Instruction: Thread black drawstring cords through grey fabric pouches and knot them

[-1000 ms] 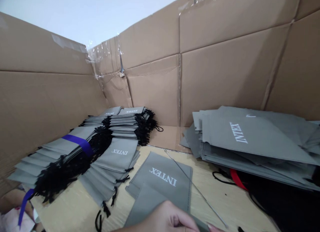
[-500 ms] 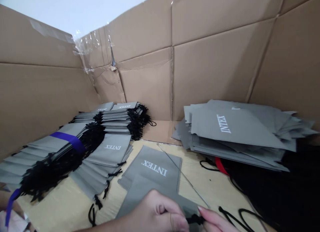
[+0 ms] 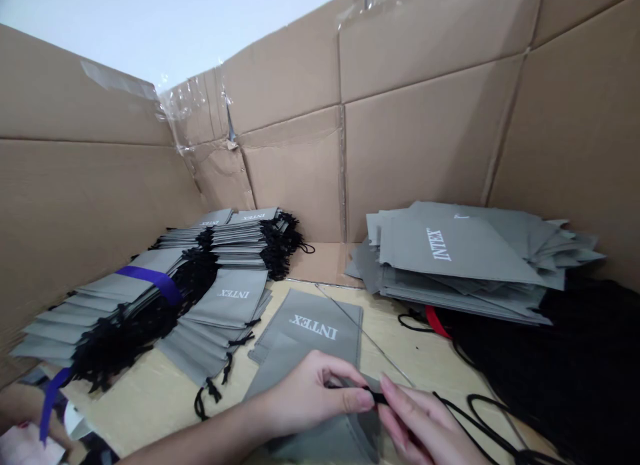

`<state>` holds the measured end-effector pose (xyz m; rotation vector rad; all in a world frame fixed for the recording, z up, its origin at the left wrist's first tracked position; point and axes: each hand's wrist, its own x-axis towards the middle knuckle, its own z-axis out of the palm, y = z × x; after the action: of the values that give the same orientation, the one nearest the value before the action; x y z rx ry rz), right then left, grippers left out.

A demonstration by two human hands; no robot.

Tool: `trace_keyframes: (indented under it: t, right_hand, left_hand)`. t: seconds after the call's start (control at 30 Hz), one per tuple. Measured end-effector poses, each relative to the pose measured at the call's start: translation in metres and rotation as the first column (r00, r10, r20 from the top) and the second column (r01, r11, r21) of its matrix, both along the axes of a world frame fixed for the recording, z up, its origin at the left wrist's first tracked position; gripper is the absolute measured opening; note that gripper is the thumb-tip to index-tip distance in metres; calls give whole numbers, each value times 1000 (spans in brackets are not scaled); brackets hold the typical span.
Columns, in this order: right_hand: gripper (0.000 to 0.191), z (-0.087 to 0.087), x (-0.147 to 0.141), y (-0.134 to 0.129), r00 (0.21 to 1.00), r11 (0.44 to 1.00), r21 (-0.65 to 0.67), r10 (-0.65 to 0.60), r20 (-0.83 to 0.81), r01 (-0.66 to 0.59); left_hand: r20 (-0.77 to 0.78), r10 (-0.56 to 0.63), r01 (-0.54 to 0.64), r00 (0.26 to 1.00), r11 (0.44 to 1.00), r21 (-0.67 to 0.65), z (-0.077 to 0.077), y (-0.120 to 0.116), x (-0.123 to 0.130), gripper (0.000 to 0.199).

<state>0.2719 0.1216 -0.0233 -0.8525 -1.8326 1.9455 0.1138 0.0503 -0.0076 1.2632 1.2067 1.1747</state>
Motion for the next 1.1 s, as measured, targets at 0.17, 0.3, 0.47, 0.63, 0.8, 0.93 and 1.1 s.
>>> trace_keyframes:
  t: [0.17,0.3,0.47,0.63,0.8,0.93,1.1]
  right_hand:
    - [63,7,-2,-1,996,987,143,82,-27,-78]
    - [64,6,-5,3,996,976,201,91,-4,-89]
    - [65,0,-6,6,999,972,230,46,-17,-41]
    - [66,0,-5,8,1000,978,207,-19,3,18]
    - [58,2,-2,9,999,968,250,14,-48,-2]
    - [59,8,1,8,1000,945,327,-16,-14,20]
    - [57,14,0,6,999,918,394,42,-4,-37]
  left_hand:
    - [41,-62,62,997,998,0,3,-1,-1,42]
    - [-2,-73,73,997,997,2,4,0,-2,48]
    - [14,-91,91,996,996,18,7,-2,-2,51]
    - [-27,-123,125,992,990,59,9,-4,-4,49]
    - [-65,-90,94,994,994,51,11,-6,-5,47]
    - [-120,-101,112,988,990,86,16,-9,-6,43]
    - [-169,-91,103,981,992,68,20,-13,-6,44]
